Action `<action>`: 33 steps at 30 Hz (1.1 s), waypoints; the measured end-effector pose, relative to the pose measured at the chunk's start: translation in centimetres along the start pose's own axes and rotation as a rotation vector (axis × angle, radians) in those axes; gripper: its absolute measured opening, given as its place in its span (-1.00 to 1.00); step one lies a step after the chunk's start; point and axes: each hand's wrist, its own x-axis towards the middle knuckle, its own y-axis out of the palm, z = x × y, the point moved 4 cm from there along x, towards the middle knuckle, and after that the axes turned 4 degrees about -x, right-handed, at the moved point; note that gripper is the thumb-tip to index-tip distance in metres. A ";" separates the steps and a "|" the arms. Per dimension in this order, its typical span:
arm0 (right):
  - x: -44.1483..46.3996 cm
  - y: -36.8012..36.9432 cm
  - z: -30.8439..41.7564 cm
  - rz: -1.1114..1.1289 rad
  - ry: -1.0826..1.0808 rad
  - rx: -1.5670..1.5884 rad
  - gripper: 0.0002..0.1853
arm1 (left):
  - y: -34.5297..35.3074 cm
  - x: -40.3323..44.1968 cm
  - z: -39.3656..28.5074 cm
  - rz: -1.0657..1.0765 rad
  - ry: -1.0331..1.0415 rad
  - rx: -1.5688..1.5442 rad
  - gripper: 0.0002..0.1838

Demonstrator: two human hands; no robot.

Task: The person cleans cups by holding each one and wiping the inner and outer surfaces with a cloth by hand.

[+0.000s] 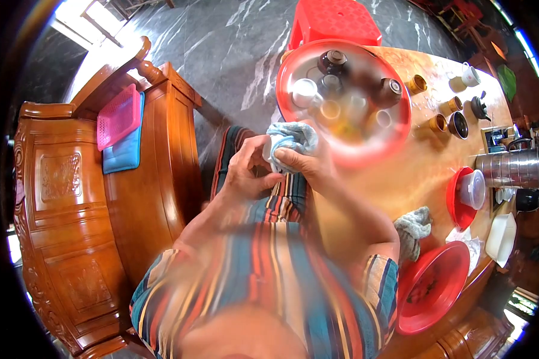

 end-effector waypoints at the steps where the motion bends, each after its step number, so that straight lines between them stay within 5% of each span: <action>1: 0.0 -0.2 0.0 -0.041 0.019 0.028 -0.49 | 0.2 0.1 -0.2 0.018 0.015 0.025 -0.24; 6: -0.1 -0.7 -0.1 -0.077 0.001 0.086 -0.74 | 1.3 0.2 -0.7 0.069 -0.004 -0.077 -0.22; 16: 0.4 -1.4 -1.1 -0.187 -0.006 0.125 -0.69 | 2.5 0.2 -0.4 -0.009 -0.058 -0.236 -0.29; 26: -0.3 0.7 1.2 0.148 0.029 -0.107 -0.30 | 0.2 -0.1 -0.1 -0.035 -0.077 -0.397 -0.45; 29: -0.4 0.7 0.7 0.140 0.020 -0.138 -0.32 | -0.5 -0.3 -0.5 -0.067 -0.043 0.007 -0.41; 31: -0.5 0.7 0.6 0.108 0.015 -0.162 -0.41 | -0.2 0.1 -3.4 -0.059 0.295 0.445 -0.36; 33: -0.7 0.6 0.0 0.072 0.037 -0.104 -0.44 | 0.1 0.2 -3.9 -0.041 0.302 0.424 -0.36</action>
